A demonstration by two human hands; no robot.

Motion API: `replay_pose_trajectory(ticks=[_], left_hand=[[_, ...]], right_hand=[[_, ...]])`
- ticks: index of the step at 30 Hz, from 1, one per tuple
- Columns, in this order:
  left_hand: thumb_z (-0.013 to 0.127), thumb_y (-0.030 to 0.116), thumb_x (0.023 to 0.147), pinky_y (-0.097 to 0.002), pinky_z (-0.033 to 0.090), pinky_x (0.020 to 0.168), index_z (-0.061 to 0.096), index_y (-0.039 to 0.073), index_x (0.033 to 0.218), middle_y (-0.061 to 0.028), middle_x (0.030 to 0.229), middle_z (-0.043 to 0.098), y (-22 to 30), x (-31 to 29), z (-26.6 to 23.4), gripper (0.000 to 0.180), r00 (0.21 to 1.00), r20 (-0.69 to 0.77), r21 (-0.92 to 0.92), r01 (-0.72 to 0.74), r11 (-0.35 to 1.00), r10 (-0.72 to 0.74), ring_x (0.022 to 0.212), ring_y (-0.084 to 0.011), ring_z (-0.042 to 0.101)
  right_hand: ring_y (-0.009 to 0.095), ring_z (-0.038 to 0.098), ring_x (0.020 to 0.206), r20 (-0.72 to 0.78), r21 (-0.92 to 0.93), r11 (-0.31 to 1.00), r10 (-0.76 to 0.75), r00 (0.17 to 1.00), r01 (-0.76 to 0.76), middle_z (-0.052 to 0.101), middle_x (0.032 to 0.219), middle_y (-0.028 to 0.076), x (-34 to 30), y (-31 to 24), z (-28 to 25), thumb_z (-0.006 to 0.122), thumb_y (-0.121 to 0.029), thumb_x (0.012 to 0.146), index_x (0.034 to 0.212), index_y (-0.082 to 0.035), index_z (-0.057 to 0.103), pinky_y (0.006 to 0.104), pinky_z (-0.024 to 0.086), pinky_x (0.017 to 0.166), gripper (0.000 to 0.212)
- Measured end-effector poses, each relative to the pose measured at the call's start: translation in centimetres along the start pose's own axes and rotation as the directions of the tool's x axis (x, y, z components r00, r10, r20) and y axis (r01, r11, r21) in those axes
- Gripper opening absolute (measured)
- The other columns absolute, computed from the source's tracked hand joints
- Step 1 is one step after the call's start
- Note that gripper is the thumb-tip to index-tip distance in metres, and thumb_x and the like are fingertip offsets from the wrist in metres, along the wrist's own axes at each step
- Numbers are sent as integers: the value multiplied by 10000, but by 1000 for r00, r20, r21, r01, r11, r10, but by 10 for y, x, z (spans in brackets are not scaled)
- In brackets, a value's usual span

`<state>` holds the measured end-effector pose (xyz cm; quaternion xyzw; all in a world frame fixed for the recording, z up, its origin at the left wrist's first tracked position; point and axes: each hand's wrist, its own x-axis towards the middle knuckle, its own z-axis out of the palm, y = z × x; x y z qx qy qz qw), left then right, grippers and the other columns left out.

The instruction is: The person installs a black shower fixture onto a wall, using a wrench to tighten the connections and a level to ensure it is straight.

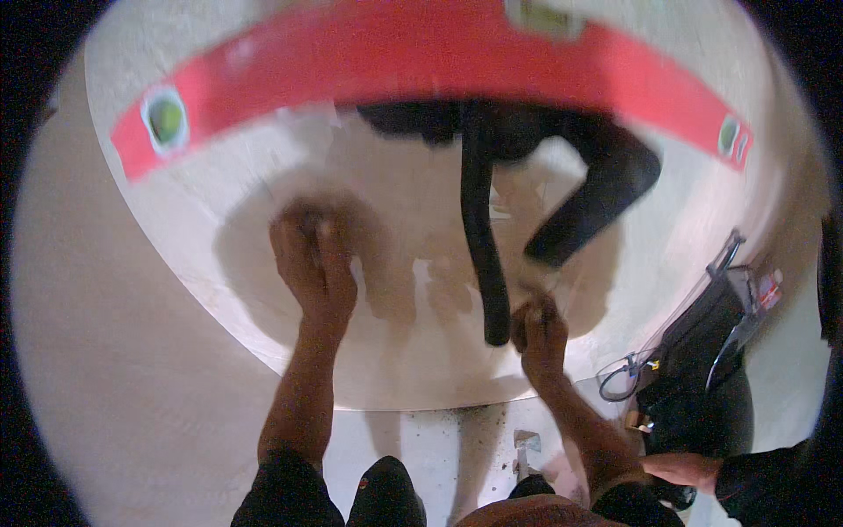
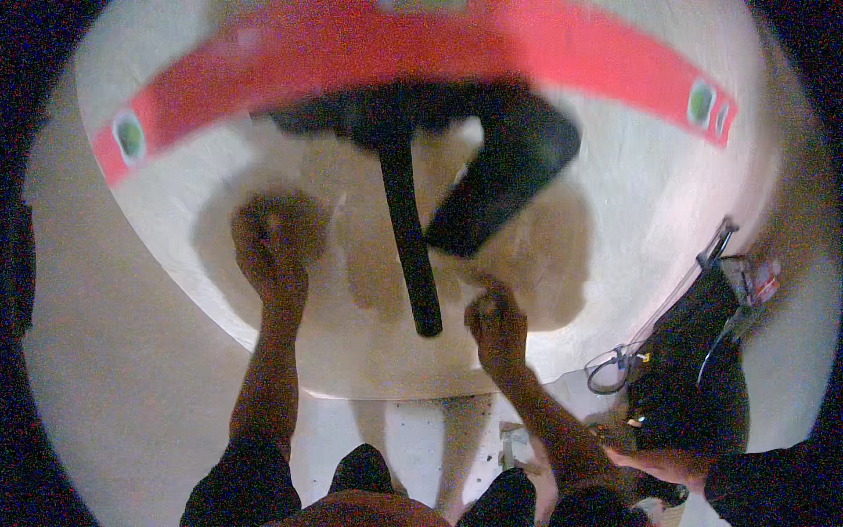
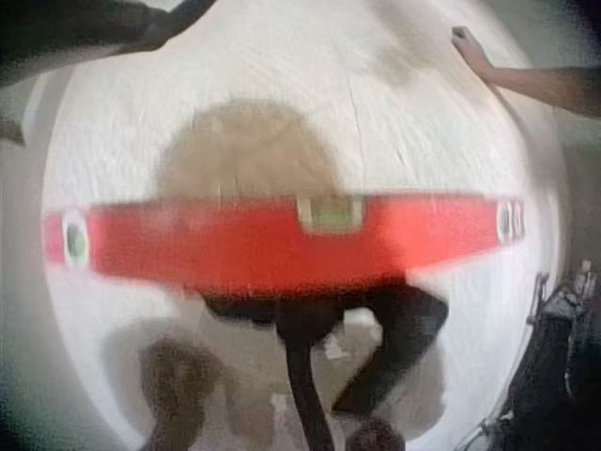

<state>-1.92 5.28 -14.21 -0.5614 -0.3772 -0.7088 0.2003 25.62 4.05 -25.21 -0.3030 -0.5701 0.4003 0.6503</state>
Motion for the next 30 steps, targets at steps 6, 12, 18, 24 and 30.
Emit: replay_pose_trajectory(ticks=[6,12,18,24,30], left_hand=[[610,91,942,-278,443,659,567,7,865,-36,785,578,19,-21,-47,122,765,330,126,545,829,-553,721,-105,507],[655,206,937,-294,488,611,569,16,815,-57,721,608,115,-45,-97,242,78,455,223,954,199,-887,657,-119,574],[671,146,913,-316,500,655,595,-12,860,-96,738,639,213,60,-83,183,83,614,382,839,388,-785,687,-164,607],[667,-31,823,-325,519,696,608,7,850,-135,845,651,233,203,-76,75,472,613,280,620,733,-633,753,-223,653],[777,77,772,-364,496,873,641,49,1008,-116,985,670,175,283,-61,275,570,701,272,342,900,-428,936,-284,644]], right_hand=[[103,448,556,-222,-298,873,330,918,-386,485,697,-1,-113,-12,-42,505,-201,1012,1030,-85,514,226,396,476,118],[123,495,548,-236,-327,649,648,724,-687,542,690,25,-148,-161,-18,500,-144,1006,1083,-32,593,280,422,487,165],[290,542,679,74,-869,495,174,982,-22,554,740,152,-27,-273,-33,612,-78,914,855,-1,585,367,417,611,101],[246,590,722,66,-892,446,-23,998,70,610,801,91,90,-348,-6,620,-128,928,1069,-75,672,338,469,664,159],[148,511,578,220,-911,368,53,974,186,562,664,68,130,-364,10,711,-113,861,1324,-93,574,293,446,558,482]])
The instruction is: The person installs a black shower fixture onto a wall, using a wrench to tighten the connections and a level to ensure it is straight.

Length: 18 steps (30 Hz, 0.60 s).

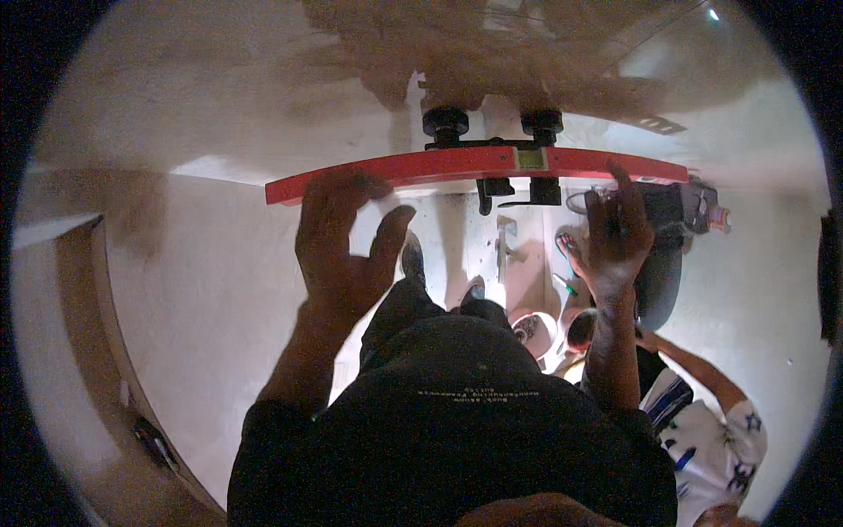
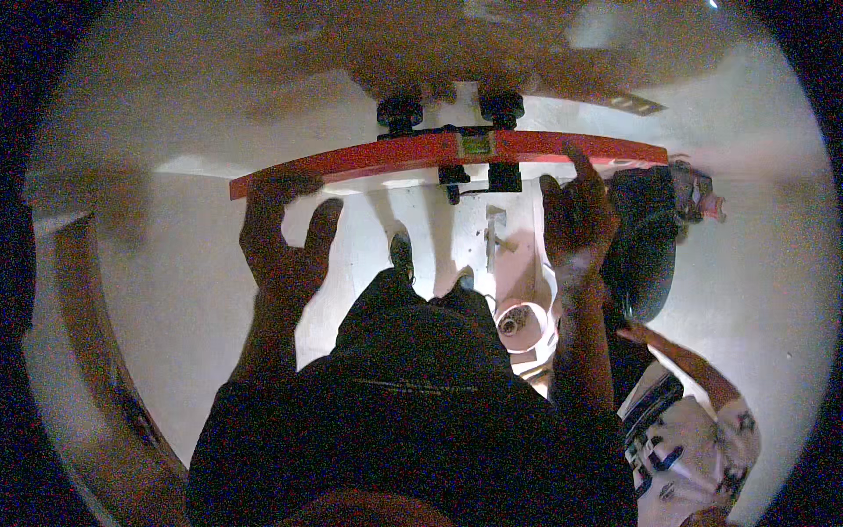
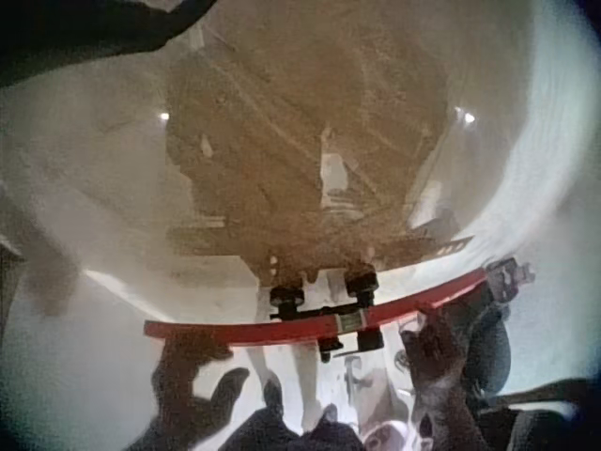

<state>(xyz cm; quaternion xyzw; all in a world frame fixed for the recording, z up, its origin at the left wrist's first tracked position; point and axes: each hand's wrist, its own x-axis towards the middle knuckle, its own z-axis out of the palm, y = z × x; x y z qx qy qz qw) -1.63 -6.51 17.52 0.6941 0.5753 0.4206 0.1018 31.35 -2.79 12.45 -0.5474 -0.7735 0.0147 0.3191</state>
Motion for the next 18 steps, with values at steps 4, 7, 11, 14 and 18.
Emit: replay_pose_trajectory(ticks=[4,7,11,14,18], left_hand=[[894,237,645,-437,448,994,608,73,1137,-127,1214,616,-24,24,-17,592,975,217,96,-69,993,47,1164,-353,556],[892,311,618,-453,399,1058,593,94,1226,-122,1299,585,-33,28,-15,711,948,318,200,-103,974,35,1237,-338,520],[865,321,645,-451,367,1082,596,109,1258,-123,1311,584,-39,32,-12,702,920,387,267,-182,946,67,1247,-331,515],[857,302,653,-453,379,1065,608,105,1238,-122,1300,592,-39,34,-12,665,923,383,283,-145,948,27,1244,-330,517],[853,285,666,-450,386,1054,614,103,1225,-117,1283,603,-37,32,-10,635,933,358,309,-141,941,22,1234,-332,524]], right_hand=[[177,492,516,138,125,934,317,938,-334,543,591,44,27,-28,-6,717,-164,854,1414,-183,487,332,465,543,605],[283,660,652,273,-132,918,397,877,-374,660,717,89,41,-36,-10,706,-217,862,1441,-249,423,415,521,602,645],[307,685,718,238,-94,957,290,927,-275,705,838,104,44,-32,-11,704,-223,866,1428,-248,439,422,538,638,622],[318,685,721,291,-193,919,387,875,-343,716,914,106,56,-49,-16,701,-227,871,1413,-235,455,422,545,637,595],[311,694,725,353,-130,918,395,848,-374,724,953,109,53,-51,-26,697,-248,878,1376,-221,494,416,550,632,539]])
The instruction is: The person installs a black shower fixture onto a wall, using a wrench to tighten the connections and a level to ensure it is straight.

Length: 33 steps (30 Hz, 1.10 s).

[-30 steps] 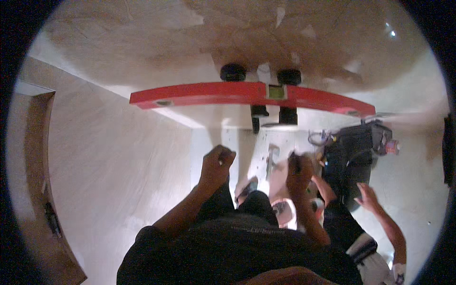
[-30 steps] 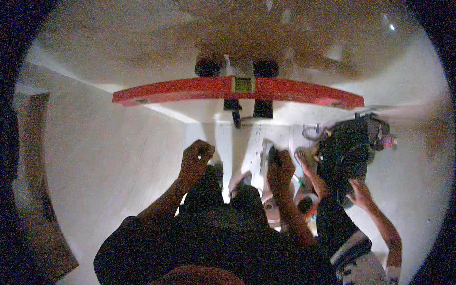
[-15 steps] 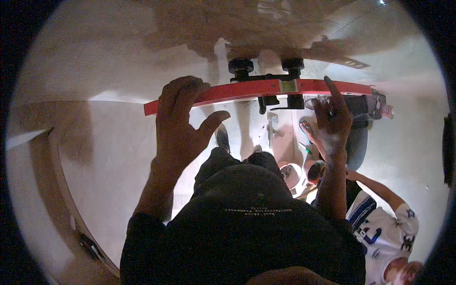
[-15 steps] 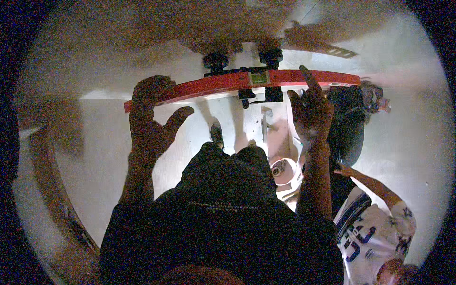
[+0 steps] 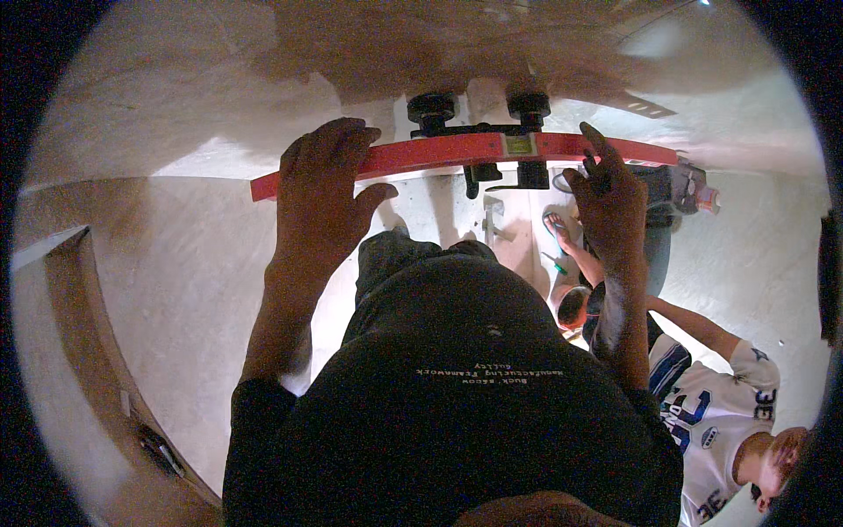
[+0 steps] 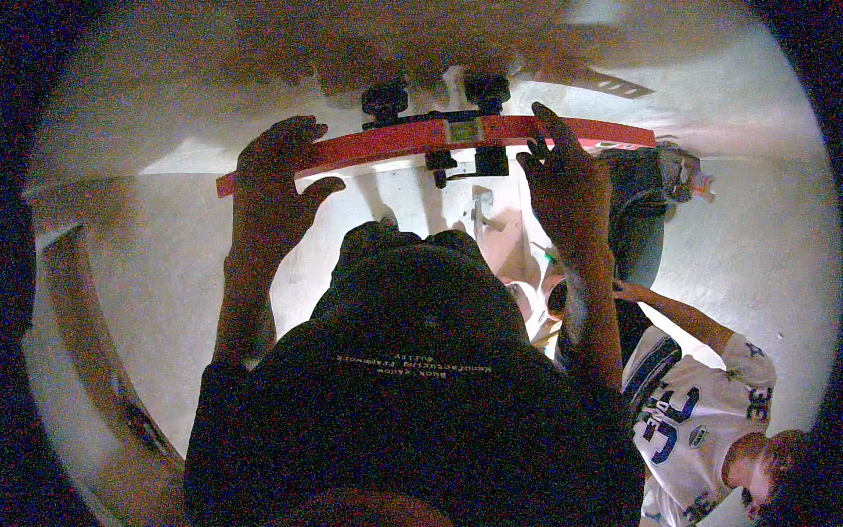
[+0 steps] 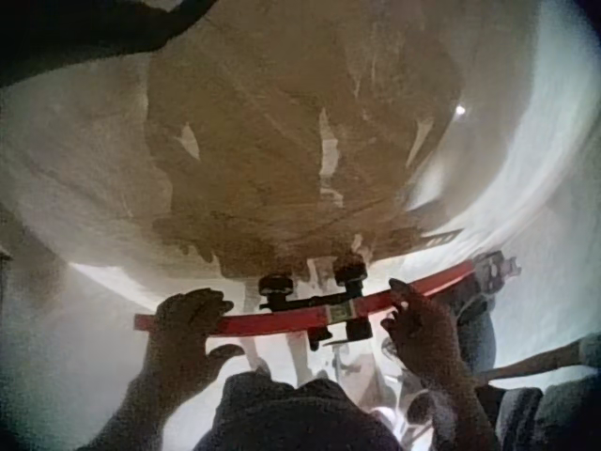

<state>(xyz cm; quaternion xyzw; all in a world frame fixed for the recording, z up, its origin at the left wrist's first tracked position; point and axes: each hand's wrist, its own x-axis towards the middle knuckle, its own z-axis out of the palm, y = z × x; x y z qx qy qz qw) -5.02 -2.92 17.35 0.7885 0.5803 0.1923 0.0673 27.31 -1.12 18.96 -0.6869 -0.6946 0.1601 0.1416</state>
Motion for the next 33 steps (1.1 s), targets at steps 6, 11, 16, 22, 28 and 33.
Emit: replay_pose_trajectory(ticks=[6,11,16,22,28,33], left_hand=[[829,239,697,-439,418,999,639,101,1140,-105,1170,653,3,5,10,501,996,-91,19,-23,1000,25,1134,-335,584],[784,224,743,-450,445,849,670,104,968,-100,939,660,7,6,12,279,999,-38,32,20,999,-19,917,-341,613],[749,259,777,-438,463,808,681,121,952,-94,911,653,58,4,-17,233,998,26,134,54,990,-58,891,-319,624],[672,247,769,-421,496,686,655,86,852,-75,830,640,120,26,3,182,975,92,27,-203,979,200,764,-262,655],[619,213,806,-399,460,712,675,83,868,-73,855,664,182,44,48,155,929,2,-72,-369,927,370,795,-225,666],[625,235,802,-419,466,710,683,115,871,-76,819,659,215,56,72,150,870,9,-189,-483,855,493,796,-250,671]], right_hand=[[306,703,756,-134,-74,987,-153,979,145,721,972,104,5,25,8,632,-271,925,1298,-202,569,402,549,632,384],[323,698,950,-95,-232,947,-249,964,222,709,1088,112,9,38,6,594,-302,946,1299,-178,569,417,543,803,376],[298,698,905,-103,-308,924,-267,958,225,707,1034,112,-25,42,-30,631,-213,908,1187,-123,620,394,544,792,294],[185,686,830,-103,-243,958,-182,978,153,711,989,124,-75,110,-93,708,-68,861,1205,-76,628,325,527,734,354],[45,415,643,-288,192,965,228,930,-177,510,780,-16,-116,130,-125,586,-183,957,1315,-11,551,198,329,569,399],[11,311,530,-358,572,807,406,841,-146,453,718,-56,-126,103,-119,516,-210,1014,1366,-19,517,187,226,463,401]])
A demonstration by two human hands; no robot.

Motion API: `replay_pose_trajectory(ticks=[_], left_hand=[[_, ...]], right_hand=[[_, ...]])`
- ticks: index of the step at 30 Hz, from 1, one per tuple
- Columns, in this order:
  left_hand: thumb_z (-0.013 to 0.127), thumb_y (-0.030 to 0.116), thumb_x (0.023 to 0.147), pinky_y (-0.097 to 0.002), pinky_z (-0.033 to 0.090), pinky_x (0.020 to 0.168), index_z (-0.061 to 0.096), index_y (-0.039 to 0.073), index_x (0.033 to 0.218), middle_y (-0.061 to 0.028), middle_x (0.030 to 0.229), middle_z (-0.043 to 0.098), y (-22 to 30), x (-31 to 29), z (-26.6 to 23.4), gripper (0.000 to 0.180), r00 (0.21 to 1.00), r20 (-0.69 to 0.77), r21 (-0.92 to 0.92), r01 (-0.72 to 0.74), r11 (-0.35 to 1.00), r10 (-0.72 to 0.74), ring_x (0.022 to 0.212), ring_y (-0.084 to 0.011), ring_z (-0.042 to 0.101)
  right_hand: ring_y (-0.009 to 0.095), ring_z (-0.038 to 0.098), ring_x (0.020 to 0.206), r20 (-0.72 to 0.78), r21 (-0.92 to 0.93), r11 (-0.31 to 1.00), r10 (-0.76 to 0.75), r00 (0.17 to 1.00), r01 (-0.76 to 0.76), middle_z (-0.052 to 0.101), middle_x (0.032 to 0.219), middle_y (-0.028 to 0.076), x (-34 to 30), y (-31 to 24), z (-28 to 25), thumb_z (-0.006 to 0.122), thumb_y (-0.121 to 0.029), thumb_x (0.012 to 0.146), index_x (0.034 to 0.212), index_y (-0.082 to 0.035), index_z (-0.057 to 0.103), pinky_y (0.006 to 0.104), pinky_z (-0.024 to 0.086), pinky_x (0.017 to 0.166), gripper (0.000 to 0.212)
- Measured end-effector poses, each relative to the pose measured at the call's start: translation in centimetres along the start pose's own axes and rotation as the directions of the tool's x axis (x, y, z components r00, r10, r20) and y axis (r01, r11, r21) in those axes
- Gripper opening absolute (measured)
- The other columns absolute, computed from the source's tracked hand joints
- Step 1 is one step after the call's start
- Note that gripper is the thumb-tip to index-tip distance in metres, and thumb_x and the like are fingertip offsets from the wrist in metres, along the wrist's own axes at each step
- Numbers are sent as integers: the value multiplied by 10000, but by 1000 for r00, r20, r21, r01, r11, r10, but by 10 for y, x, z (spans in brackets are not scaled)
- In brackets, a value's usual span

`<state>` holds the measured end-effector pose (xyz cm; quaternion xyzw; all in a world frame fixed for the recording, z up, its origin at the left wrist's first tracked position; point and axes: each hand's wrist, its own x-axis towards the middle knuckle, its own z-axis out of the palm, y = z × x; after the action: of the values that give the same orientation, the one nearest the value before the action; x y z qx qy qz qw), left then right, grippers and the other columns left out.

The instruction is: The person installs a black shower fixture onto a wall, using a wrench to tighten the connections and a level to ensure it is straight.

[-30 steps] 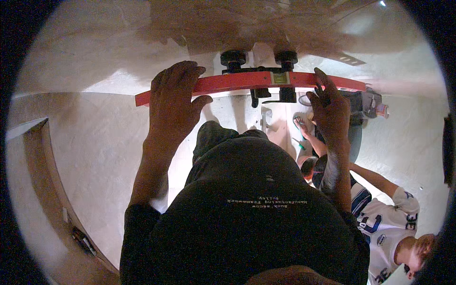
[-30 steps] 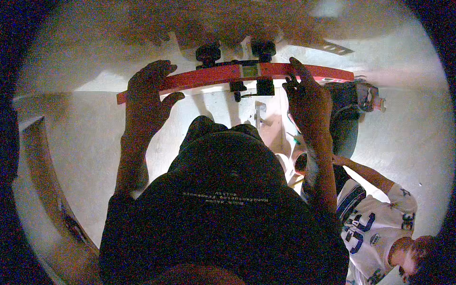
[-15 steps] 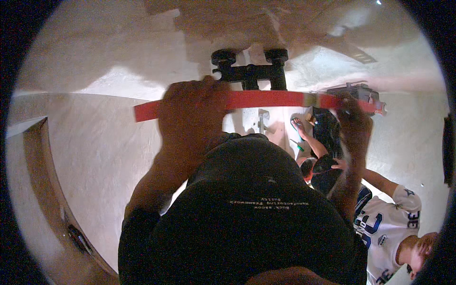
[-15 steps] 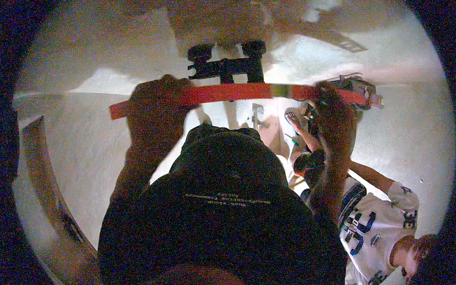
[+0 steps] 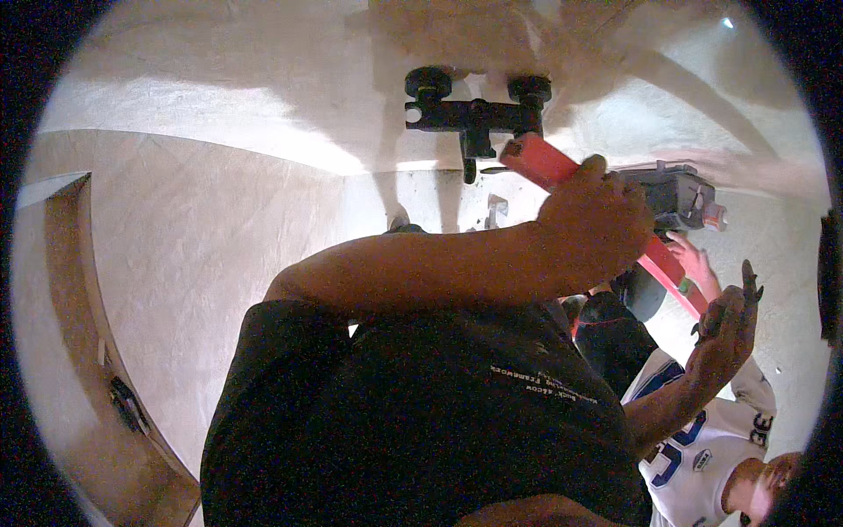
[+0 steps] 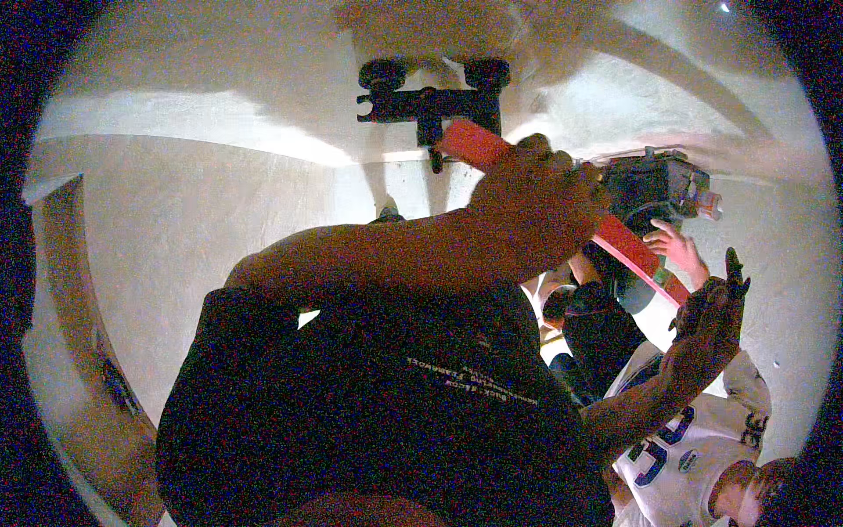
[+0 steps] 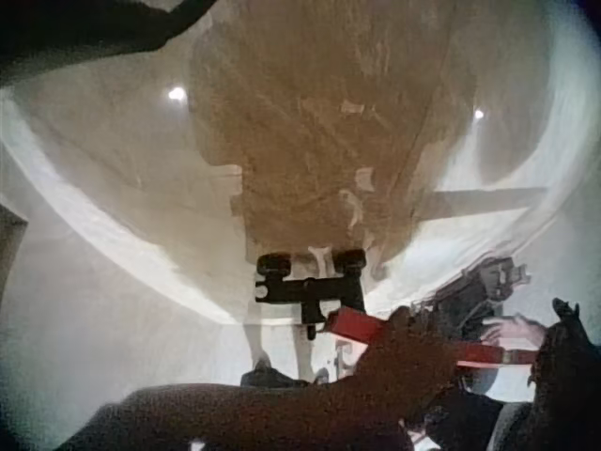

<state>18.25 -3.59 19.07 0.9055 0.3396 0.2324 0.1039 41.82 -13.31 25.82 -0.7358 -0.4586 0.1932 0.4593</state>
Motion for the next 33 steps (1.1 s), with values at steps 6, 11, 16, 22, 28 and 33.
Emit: replay_pose_trajectory(ticks=[6,11,16,22,28,33], left_hand=[[638,193,791,-428,424,673,719,94,860,-81,810,681,15,22,8,145,979,120,-53,-159,986,164,787,-255,657],[663,196,751,-430,402,608,728,114,780,-68,759,678,30,38,31,108,980,19,-20,-200,980,200,741,-251,648],[669,204,722,-429,389,571,734,127,742,-58,710,668,50,56,48,103,969,-2,49,-245,968,245,681,-262,632],[664,233,672,-434,423,682,729,68,785,-95,810,680,60,66,79,210,877,-319,6,-376,926,359,806,-265,629],[680,179,713,-469,503,822,689,27,786,-162,852,679,-2,-37,30,170,985,-12,-358,-166,919,173,902,-341,654],[716,20,815,-336,486,651,575,32,797,-100,789,608,-101,-125,19,143,545,-438,-661,343,667,-715,721,-213,615]], right_hand=[[26,346,555,-122,90,992,-80,989,91,479,725,-39,-7,4,1,538,-223,1007,1370,15,494,193,263,476,435],[49,393,591,-63,181,970,-155,986,164,503,758,5,-4,-1,-3,514,-186,1013,1339,79,486,191,301,501,421],[75,435,608,-21,469,876,-113,993,109,511,773,36,4,3,-16,499,-156,1018,1336,116,450,201,341,505,422],[134,516,673,70,627,775,-160,985,81,593,894,118,12,1,-22,490,-124,1017,1307,145,440,234,439,554,399],[257,635,914,-32,-482,701,-614,789,526,665,1044,198,2,-34,44,530,-111,992,1128,99,581,349,528,799,256],[326,643,918,229,-402,733,-499,836,548,663,1037,204,2,-53,127,556,-131,954,1084,37,610,415,519,807,219]])
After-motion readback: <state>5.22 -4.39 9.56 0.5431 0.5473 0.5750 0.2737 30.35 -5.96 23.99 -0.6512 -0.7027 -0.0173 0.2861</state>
